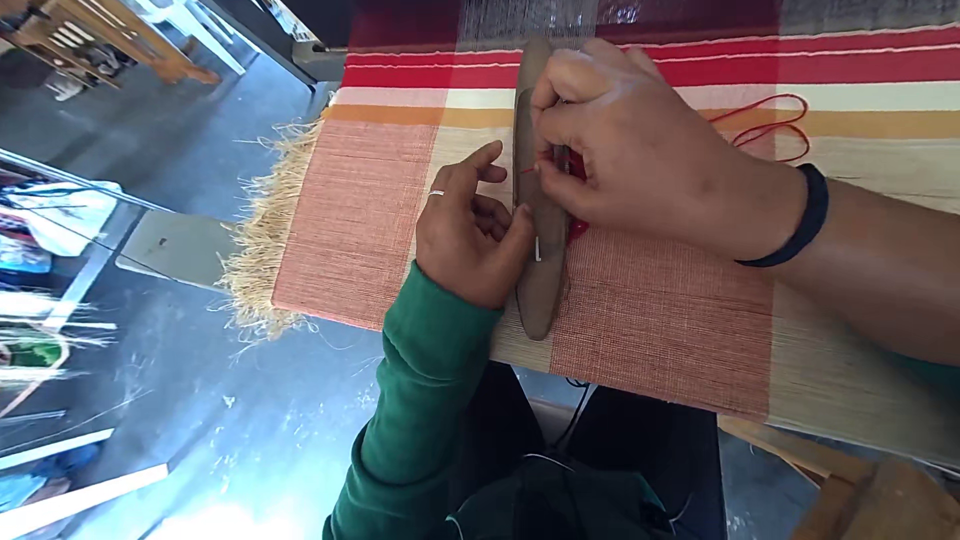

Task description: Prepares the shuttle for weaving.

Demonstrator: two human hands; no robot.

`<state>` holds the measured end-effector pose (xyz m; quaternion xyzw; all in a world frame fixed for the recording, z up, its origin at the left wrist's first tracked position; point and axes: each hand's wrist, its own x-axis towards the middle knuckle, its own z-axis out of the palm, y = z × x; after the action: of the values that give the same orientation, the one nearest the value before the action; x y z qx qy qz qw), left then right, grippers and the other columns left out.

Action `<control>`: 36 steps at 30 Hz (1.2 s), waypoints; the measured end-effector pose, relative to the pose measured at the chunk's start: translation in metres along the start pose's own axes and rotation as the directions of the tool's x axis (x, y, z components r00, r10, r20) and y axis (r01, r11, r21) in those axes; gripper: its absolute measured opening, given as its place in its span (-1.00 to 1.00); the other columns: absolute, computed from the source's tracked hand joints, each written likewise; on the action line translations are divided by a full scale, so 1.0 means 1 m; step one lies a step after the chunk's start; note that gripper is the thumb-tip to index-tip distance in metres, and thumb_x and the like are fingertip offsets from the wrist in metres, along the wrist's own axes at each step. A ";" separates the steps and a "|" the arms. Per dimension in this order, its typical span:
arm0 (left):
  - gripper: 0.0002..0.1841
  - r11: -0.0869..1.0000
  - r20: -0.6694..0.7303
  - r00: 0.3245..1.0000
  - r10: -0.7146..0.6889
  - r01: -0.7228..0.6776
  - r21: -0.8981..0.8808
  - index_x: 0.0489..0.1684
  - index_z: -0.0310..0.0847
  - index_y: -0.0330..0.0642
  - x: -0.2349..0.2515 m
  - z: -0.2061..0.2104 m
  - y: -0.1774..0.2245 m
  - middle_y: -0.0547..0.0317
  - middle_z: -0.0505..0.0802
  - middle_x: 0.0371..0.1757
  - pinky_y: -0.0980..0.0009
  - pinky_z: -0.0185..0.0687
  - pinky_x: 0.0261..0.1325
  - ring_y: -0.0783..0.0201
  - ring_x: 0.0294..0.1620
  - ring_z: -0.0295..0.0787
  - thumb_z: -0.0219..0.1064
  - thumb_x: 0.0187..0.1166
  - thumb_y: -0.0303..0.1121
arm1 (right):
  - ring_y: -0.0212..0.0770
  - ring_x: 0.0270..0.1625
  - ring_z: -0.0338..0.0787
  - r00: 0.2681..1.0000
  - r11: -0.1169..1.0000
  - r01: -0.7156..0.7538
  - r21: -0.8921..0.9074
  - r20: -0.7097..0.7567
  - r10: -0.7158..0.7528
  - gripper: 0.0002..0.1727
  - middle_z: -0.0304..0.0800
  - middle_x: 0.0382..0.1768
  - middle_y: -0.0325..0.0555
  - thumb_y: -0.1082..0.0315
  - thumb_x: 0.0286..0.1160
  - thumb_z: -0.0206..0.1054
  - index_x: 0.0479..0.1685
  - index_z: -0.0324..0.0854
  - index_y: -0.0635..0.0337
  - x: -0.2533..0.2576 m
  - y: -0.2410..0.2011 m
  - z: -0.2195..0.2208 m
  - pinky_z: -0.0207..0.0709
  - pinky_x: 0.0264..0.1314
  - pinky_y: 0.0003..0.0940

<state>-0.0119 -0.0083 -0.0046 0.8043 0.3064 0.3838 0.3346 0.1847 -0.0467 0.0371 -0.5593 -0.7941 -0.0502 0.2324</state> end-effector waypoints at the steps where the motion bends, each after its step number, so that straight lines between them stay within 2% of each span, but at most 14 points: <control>1: -0.40 1.000 0.003 1.000 -0.013 0.013 0.002 0.54 0.49 -0.33 0.000 0.000 0.000 -0.04 0.75 0.27 0.52 0.83 -0.32 0.42 -0.35 0.82 0.44 0.44 -0.43 | 0.01 0.27 0.54 1.000 1.000 0.002 -0.002 0.006 -0.002 -0.76 0.62 0.05 -0.07 0.22 0.56 0.19 -0.32 0.73 0.08 0.000 -0.001 0.000 0.30 0.24 0.03; 8: -0.38 1.000 -0.017 1.000 0.004 -0.004 -0.008 0.55 0.50 -0.34 0.001 0.001 0.000 -0.07 0.64 0.20 0.58 0.81 -0.33 0.44 -0.36 0.77 0.45 0.40 -0.47 | -0.02 0.25 0.53 0.999 1.000 -0.007 -0.004 0.041 0.007 -0.78 0.59 0.06 -0.09 0.23 0.52 0.21 -0.34 0.71 0.10 0.000 -0.001 -0.002 0.32 0.23 -0.03; 16: -0.42 0.999 -0.011 0.999 0.032 -0.032 0.020 0.52 0.54 -0.36 0.002 0.001 0.000 -0.02 0.62 0.09 0.62 0.77 -0.33 0.47 -0.36 0.73 0.42 0.42 -0.47 | -0.02 0.29 0.52 0.999 0.998 -0.016 0.055 0.045 0.014 -0.80 0.61 0.03 -0.09 0.25 0.50 0.27 -0.38 0.73 0.10 -0.001 0.000 -0.001 0.33 0.36 -0.02; 31: -0.44 1.000 -0.019 1.000 0.023 -0.023 0.011 0.49 0.57 -0.35 0.001 0.002 0.000 0.00 0.62 0.05 0.65 0.74 -0.36 0.49 -0.38 0.71 0.42 0.41 -0.47 | -0.02 0.27 0.54 0.998 0.997 -0.052 0.054 0.048 0.050 -0.80 0.60 0.05 -0.08 0.24 0.50 0.26 -0.35 0.74 0.10 -0.002 -0.002 -0.001 0.37 0.25 -0.03; 36: -0.44 1.000 -0.017 1.000 0.022 -0.021 0.017 0.49 0.58 -0.34 0.001 0.002 0.001 0.00 0.62 0.06 0.66 0.75 -0.35 0.50 -0.37 0.71 0.41 0.42 -0.47 | -0.06 0.24 0.55 0.998 0.996 -0.059 0.061 0.036 0.057 -0.80 0.61 0.05 -0.10 0.24 0.52 0.28 -0.36 0.74 0.09 -0.002 -0.004 0.000 0.40 0.24 -0.09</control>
<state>-0.0095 -0.0084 -0.0047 0.8070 0.3036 0.3916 0.3213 0.1818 -0.0499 0.0363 -0.5756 -0.7825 -0.0093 0.2372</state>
